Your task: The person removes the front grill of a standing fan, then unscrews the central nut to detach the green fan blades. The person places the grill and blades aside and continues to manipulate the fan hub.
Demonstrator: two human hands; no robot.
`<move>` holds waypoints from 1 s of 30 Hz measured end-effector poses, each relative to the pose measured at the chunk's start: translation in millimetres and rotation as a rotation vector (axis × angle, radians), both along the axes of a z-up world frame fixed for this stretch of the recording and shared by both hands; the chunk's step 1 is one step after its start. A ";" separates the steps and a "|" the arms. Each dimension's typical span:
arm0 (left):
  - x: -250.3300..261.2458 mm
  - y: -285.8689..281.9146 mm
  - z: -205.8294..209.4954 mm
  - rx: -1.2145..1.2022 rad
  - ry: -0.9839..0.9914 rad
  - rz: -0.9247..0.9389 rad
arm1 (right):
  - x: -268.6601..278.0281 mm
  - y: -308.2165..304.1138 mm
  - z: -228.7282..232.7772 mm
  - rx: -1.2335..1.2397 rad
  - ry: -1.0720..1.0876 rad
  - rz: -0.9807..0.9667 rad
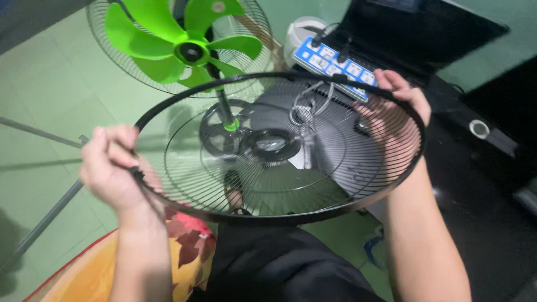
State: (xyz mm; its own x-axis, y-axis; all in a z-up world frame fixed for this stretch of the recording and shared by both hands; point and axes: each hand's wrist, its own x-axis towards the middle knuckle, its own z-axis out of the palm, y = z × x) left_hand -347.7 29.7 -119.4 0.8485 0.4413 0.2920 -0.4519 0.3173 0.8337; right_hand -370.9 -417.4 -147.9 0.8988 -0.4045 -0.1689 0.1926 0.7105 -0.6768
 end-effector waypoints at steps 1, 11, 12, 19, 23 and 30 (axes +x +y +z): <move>0.2 -15.7 3.8 0.032 0.029 0.013 | -14.0 -9.5 1.7 0.001 -0.088 0.008; 17.3 -116.3 -57.7 -0.238 1.054 -0.934 | -164.3 -100.9 -15.5 0.048 -0.278 -0.247; 12.5 -126.3 -64.9 -0.259 1.048 -0.953 | -178.0 -107.2 -18.7 0.047 -0.253 -0.275; 9.8 -187.5 -76.9 -0.182 0.876 -1.085 | -255.3 -156.9 -68.8 -0.124 0.281 -0.375; 20.4 -204.3 -74.3 -0.119 0.817 -1.147 | -278.6 -196.3 -137.8 -0.062 0.767 -0.379; 35.7 -227.7 -87.0 -0.117 0.794 -1.256 | -286.0 -216.1 -226.5 0.091 0.943 -0.311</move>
